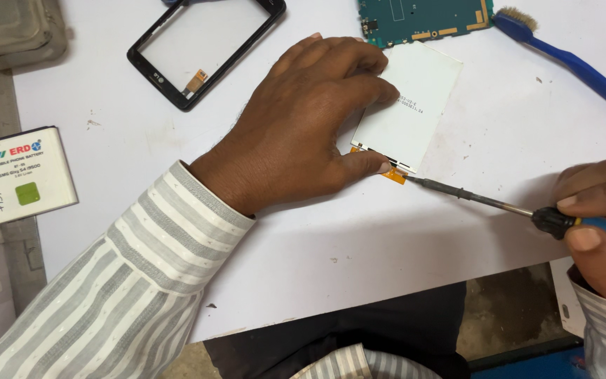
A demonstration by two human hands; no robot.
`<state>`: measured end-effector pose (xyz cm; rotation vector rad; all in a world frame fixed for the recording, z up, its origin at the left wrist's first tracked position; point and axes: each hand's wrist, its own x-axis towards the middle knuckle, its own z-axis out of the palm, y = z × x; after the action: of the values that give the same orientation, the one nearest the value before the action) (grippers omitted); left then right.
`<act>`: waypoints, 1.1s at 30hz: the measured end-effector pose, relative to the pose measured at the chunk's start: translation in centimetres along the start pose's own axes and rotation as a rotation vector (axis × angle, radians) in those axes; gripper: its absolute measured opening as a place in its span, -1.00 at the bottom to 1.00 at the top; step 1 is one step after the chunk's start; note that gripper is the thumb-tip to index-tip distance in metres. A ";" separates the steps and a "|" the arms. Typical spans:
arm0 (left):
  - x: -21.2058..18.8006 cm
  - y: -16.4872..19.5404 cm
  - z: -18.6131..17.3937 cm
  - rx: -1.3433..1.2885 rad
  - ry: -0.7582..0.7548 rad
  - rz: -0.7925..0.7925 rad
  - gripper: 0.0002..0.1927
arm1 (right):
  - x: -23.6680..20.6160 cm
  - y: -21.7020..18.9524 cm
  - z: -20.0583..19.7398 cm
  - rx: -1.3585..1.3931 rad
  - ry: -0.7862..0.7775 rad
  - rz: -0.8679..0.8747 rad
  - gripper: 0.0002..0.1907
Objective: The person solders a small flex-cable connector on a white battery-like component on the workbench, then positions the component against a phone front frame and continues soldering the connector in place, and finally works on the phone's green motherboard with the soldering iron.
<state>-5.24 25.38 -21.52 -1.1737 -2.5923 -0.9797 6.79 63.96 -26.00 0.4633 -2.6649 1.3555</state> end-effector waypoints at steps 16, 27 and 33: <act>0.0 0.3 -0.4 -0.012 -0.016 0.015 -0.45 | 0.0 0.1 -0.4 0.078 0.025 0.003 -0.65; 0.1 0.8 -0.7 -0.021 0.014 0.005 -0.41 | 0.3 0.1 -0.7 0.177 0.013 0.003 -0.64; 0.0 0.3 -0.7 0.005 0.007 0.025 -0.47 | 1.4 -1.2 0.3 0.095 -0.010 -0.068 -0.63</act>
<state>-5.12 25.11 -20.79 -1.1967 -2.5669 -0.9706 5.89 62.76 -24.87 0.5673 -2.5751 1.4685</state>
